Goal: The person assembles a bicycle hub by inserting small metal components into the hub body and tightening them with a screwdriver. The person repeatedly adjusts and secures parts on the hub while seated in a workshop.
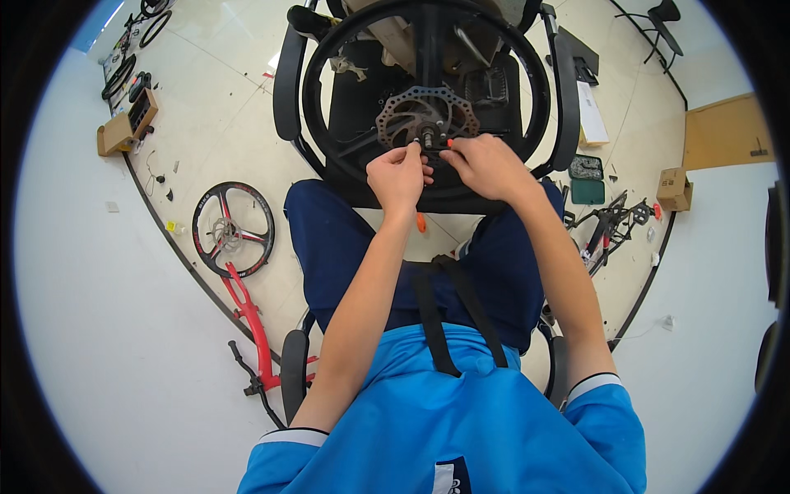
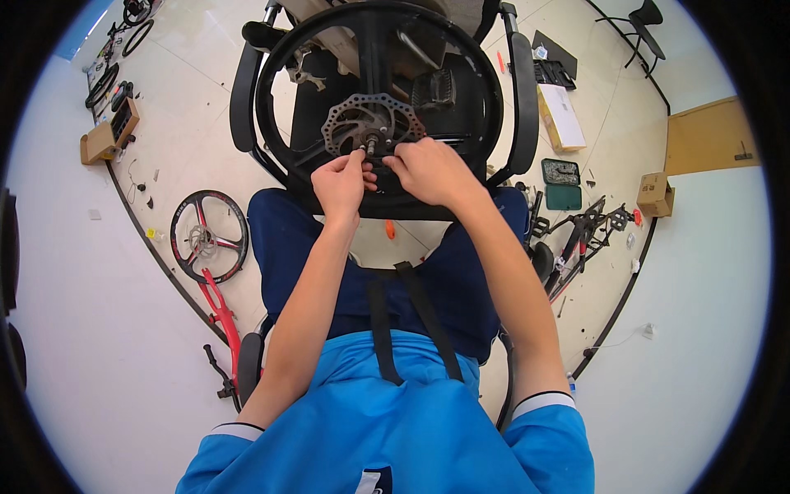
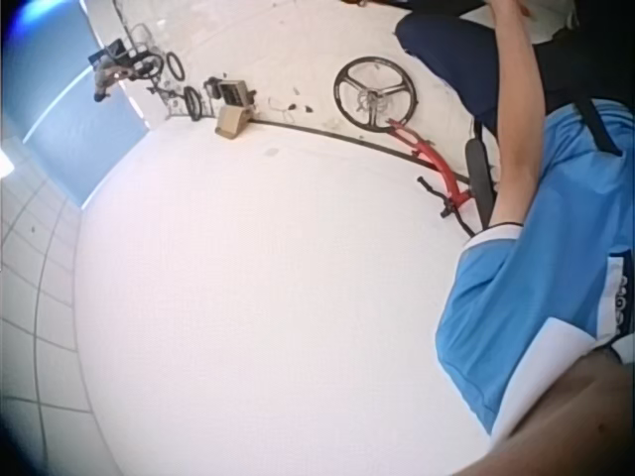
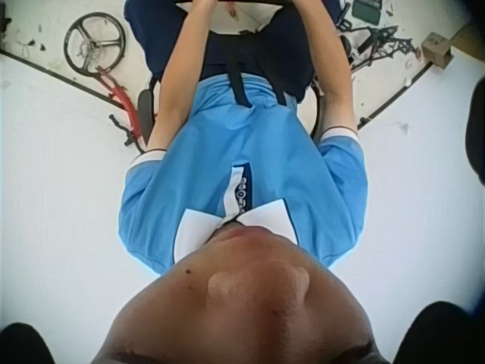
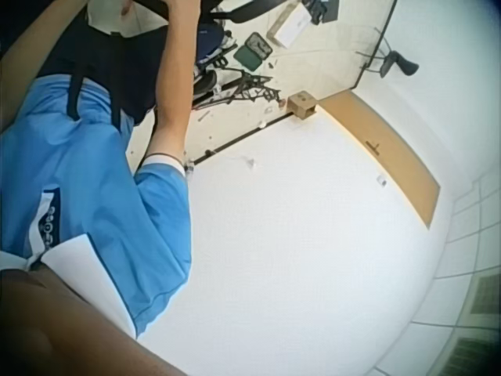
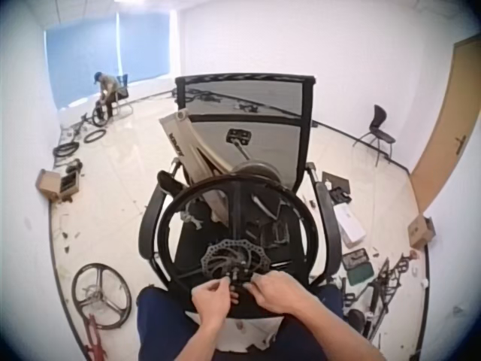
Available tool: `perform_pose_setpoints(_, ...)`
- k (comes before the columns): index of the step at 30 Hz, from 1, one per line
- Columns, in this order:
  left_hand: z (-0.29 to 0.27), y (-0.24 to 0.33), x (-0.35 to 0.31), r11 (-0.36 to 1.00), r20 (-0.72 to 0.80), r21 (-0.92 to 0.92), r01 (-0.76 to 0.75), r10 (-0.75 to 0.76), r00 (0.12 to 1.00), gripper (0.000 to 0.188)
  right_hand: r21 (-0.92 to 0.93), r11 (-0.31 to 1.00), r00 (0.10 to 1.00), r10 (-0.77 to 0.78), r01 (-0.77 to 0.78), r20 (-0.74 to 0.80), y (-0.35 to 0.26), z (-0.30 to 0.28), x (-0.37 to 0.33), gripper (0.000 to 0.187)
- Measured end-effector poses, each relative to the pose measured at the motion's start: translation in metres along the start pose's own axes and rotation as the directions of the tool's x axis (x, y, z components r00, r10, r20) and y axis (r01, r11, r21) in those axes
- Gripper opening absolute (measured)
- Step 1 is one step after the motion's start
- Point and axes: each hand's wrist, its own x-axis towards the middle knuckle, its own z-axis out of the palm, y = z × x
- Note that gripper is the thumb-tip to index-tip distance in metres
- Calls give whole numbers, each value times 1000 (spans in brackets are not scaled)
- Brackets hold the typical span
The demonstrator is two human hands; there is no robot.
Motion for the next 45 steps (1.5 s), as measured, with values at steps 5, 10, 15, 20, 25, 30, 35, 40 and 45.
perform_pose_setpoints(5,1,3,6,947,51,-228,224,-218,975,17,-116,990,997,-74,74,3,-1,-27,21,29)
perform_pose_setpoints(10,2,5,9,934,61,-264,239,-231,971,16,-169,984,995,-67,53,-78,6,-13,12,35)
perform_pose_setpoints(15,0,3,9,976,72,-160,146,-136,988,17,-80,997,980,5,-22,-201,17,38,-18,35)
perform_pose_setpoints(20,-3,0,12,999,59,-15,39,-38,998,18,82,985,938,172,-154,-300,4,79,-26,34)
perform_pose_setpoints(25,-6,3,13,997,92,77,-10,3,996,18,417,898,849,326,-141,-415,-9,132,-24,36)
perform_pose_setpoints(30,-11,1,21,983,143,173,-68,44,989,19,612,787,824,399,-83,-401,-14,164,-13,37)
perform_pose_setpoints(35,-22,17,18,921,180,344,-183,127,976,23,671,737,882,366,-80,-297,-6,149,-19,43)
perform_pose_setpoints(40,-17,56,40,443,123,562,-699,790,600,28,658,731,900,393,-180,-190,-10,131,-22,47)
perform_pose_setpoints(45,3,64,79,401,629,322,-857,587,511,29,685,693,862,469,-224,-193,-14,146,-21,48)
